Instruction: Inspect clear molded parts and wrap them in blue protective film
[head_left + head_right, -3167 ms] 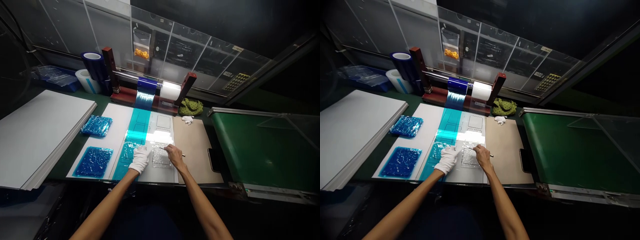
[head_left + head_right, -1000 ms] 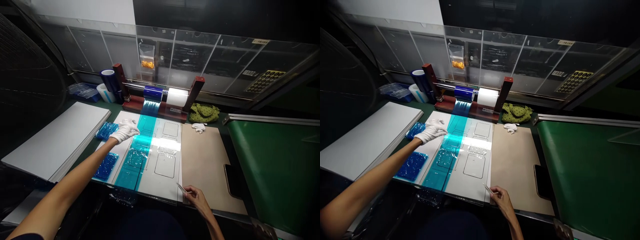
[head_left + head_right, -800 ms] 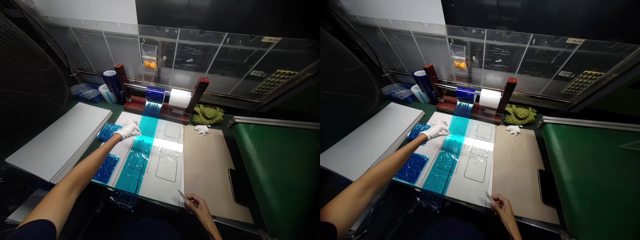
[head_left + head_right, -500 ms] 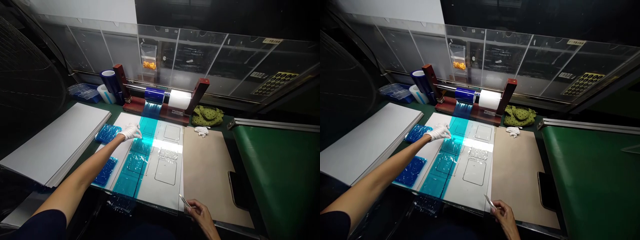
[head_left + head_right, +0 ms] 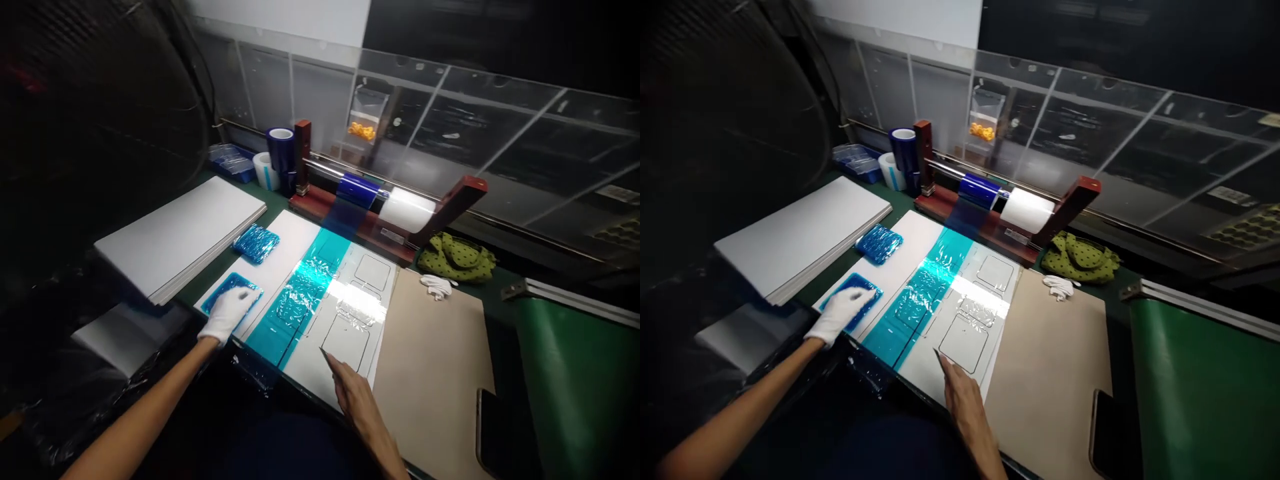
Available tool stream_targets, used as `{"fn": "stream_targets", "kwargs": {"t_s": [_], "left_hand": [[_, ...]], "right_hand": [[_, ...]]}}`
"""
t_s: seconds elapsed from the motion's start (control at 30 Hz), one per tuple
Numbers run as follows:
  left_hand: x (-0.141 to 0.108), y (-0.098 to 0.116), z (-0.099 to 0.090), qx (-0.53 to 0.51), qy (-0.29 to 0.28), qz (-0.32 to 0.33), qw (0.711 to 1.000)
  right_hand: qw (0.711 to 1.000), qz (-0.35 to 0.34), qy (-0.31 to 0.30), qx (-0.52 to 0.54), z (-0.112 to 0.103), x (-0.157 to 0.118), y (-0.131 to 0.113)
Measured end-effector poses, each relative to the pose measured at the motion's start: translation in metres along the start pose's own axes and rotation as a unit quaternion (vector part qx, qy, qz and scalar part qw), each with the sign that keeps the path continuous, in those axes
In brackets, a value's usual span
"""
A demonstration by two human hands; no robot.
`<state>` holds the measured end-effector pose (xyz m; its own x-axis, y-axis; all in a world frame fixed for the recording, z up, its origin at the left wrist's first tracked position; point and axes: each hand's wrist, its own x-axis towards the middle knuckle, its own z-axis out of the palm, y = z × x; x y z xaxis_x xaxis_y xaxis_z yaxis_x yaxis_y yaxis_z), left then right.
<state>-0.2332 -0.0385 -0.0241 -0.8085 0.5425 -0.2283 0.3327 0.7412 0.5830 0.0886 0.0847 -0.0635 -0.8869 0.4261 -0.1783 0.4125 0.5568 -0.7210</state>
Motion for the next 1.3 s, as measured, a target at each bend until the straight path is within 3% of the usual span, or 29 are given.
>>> {"fn": "stream_targets", "kwargs": {"t_s": [0.13, 0.23, 0.47, 0.73, 0.93, 1.17, 1.3], "left_hand": [[-0.076, -0.058, 0.016, -0.094, 0.006, -0.16, 0.983], [-0.101, -0.079, 0.031, -0.198, -0.009, -0.22, 0.955], [-0.098, -0.1, 0.057, -0.397, -0.101, -0.224, 0.884], [-0.093, -0.113, 0.062, -0.446, -0.11, -0.234, 0.857], [-0.092, -0.118, 0.067, -0.461, -0.112, -0.235, 0.848], [-0.094, -0.123, 0.072, -0.471, -0.109, -0.237, 0.843], [-0.102, -0.113, 0.064, -0.465, -0.095, -0.222, 0.852]], "right_hand": [[0.973, -0.072, -0.102, -0.195, 0.015, 0.062, -0.034], [0.949, -0.105, -0.145, -0.258, 0.032, 0.099, -0.051], [0.925, -0.1, -0.186, -0.317, 0.05, 0.144, -0.071], [0.915, -0.091, -0.21, -0.331, 0.065, 0.163, -0.08], [0.91, -0.09, -0.212, -0.344, 0.054, 0.148, -0.073], [0.906, -0.039, -0.212, -0.364, 0.016, 0.08, -0.031], [0.927, -0.006, -0.179, -0.331, 0.0, 0.046, -0.017]]}}
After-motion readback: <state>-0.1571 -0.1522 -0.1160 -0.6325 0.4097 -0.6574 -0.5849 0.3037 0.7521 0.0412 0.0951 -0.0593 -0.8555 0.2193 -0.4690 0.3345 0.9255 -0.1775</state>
